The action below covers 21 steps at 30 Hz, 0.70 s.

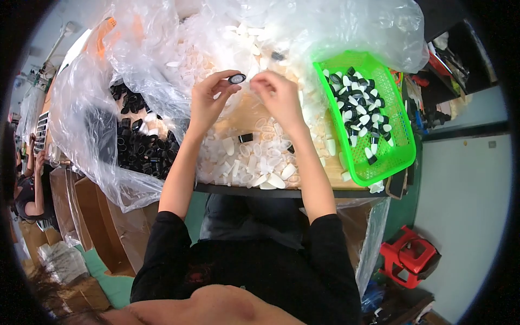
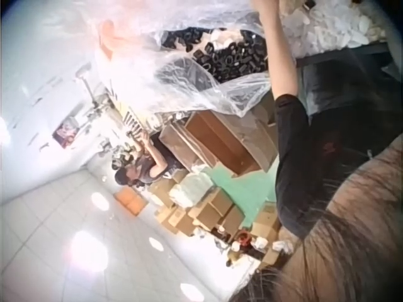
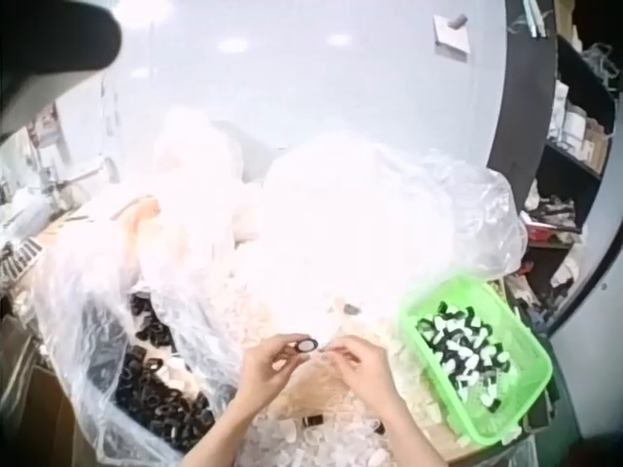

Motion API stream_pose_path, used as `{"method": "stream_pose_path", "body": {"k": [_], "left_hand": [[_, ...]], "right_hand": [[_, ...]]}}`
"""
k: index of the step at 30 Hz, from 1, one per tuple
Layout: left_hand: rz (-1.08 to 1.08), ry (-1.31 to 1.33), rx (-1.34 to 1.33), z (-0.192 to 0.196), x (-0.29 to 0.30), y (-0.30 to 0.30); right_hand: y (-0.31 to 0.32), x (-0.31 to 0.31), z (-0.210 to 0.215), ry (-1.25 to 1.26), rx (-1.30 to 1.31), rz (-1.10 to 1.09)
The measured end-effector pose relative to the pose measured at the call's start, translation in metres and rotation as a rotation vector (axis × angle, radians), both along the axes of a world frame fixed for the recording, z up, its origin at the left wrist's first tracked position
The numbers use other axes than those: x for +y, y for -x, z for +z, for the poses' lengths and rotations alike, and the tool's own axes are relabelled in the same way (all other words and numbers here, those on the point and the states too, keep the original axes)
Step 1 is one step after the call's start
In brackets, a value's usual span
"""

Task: Assembling small black and white plastic components together at a workbench.

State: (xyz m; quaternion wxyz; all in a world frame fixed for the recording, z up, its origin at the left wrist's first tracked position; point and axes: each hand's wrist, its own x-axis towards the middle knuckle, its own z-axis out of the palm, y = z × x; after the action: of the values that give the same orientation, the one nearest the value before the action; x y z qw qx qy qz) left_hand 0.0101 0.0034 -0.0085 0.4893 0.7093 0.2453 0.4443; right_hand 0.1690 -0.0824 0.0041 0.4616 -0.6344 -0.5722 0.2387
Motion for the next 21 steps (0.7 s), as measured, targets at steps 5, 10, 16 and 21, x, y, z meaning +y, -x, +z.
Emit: {"method": "stream_pose_path", "body": {"k": [5, 10, 16, 21], "left_hand": [[-0.114, 0.103, -0.016, 0.003, -0.012, -0.008], [-0.126, 0.193, -0.118, -0.001, -0.010, -0.007], [-0.041, 0.011, -0.169, 0.004, -0.012, -0.008], [-0.051, 0.051, -0.201, 0.002, -0.014, -0.011]], "right_hand": [[0.011, 0.001, 0.000, -0.359, 0.220, -0.219], [0.023, 0.004, 0.003, -0.464, -0.117, -0.206], [0.019, 0.002, 0.001, -0.196, 0.257, -0.107], [0.024, 0.003, 0.001, -0.165, 0.302, -0.122]]}}
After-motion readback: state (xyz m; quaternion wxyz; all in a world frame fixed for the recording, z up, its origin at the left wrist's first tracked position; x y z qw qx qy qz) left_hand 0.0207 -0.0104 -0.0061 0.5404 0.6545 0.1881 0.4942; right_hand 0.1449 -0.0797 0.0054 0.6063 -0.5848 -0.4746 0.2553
